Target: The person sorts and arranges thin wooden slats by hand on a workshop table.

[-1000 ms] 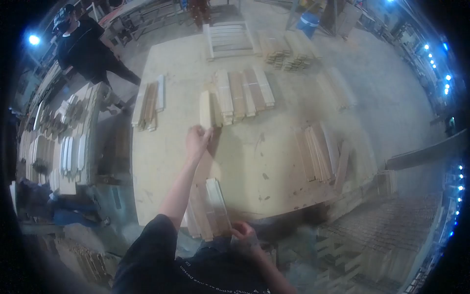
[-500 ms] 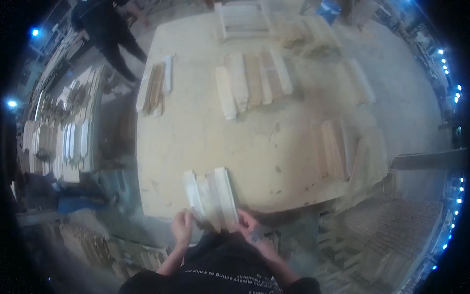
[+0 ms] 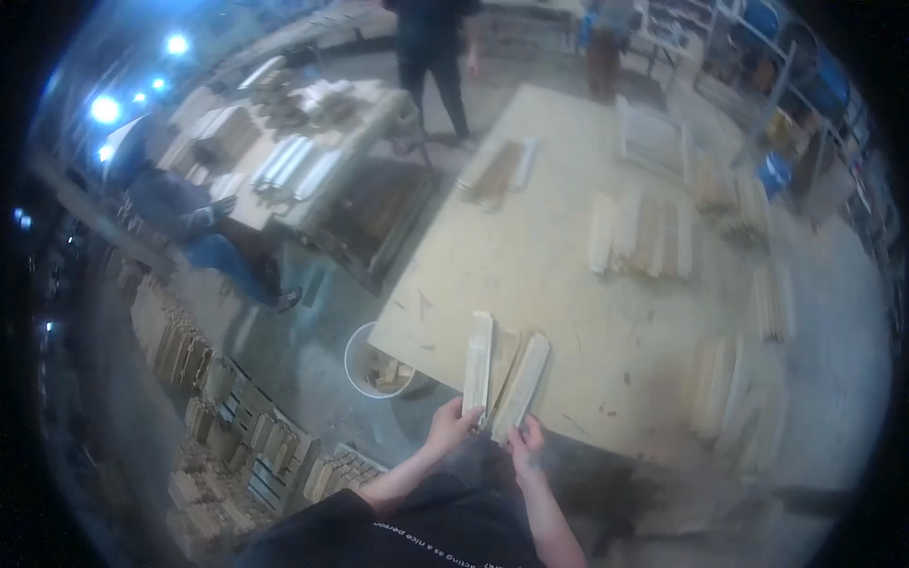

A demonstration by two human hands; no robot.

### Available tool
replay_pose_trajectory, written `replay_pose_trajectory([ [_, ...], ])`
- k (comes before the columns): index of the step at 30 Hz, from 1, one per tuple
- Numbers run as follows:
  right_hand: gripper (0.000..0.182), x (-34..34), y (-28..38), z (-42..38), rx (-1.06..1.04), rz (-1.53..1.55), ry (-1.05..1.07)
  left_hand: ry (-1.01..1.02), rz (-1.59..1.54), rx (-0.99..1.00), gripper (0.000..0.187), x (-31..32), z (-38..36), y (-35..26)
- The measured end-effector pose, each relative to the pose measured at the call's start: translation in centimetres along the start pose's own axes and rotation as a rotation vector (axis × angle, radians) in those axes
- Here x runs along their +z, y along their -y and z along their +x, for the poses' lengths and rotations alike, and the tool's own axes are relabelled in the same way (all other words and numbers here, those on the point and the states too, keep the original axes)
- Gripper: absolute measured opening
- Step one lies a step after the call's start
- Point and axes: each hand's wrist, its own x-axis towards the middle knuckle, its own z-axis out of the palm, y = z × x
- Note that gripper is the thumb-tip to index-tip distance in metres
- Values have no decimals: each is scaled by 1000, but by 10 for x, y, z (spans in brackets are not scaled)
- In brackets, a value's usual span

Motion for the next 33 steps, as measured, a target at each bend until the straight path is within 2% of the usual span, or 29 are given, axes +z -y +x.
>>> replay_pose_trajectory([
  [2,40,-4,21,-19,171,427,227,-175,301,273,34,-4,1,5],
  [3,40,-3,14,-20,187,434,276,-264,456,400,34,-3,1,9],
  [5,40,-8,-15,-7,214,444,373,-252,562,476,31,7,0,12],
  [8,42,9,-33,-1,351,384,281,-232,621,483,30,28,-1,18],
  [9,44,14,-29,0,357,331,316,-232,623,462,31,34,-1,21],
  [11,49,21,-25,-1,379,216,385,-334,724,581,31,44,-2,26],
  [12,53,19,-33,7,355,208,381,-390,775,632,30,49,-1,27],
  [15,52,10,-43,31,270,294,593,-417,935,701,35,58,5,28],
  [16,50,16,-33,24,254,307,496,-430,901,680,37,57,3,24],
  [19,50,24,-18,22,218,248,489,-411,806,652,42,56,11,12],
  [20,46,31,-9,20,263,334,503,-373,782,647,43,54,18,13],
  [23,46,48,0,22,329,207,480,-317,735,718,48,46,53,23],
  [30,46,96,51,64,363,-168,364,-355,783,940,52,-66,114,9],
  [33,46,109,80,86,336,-283,269,-343,755,987,56,-84,160,41],
])
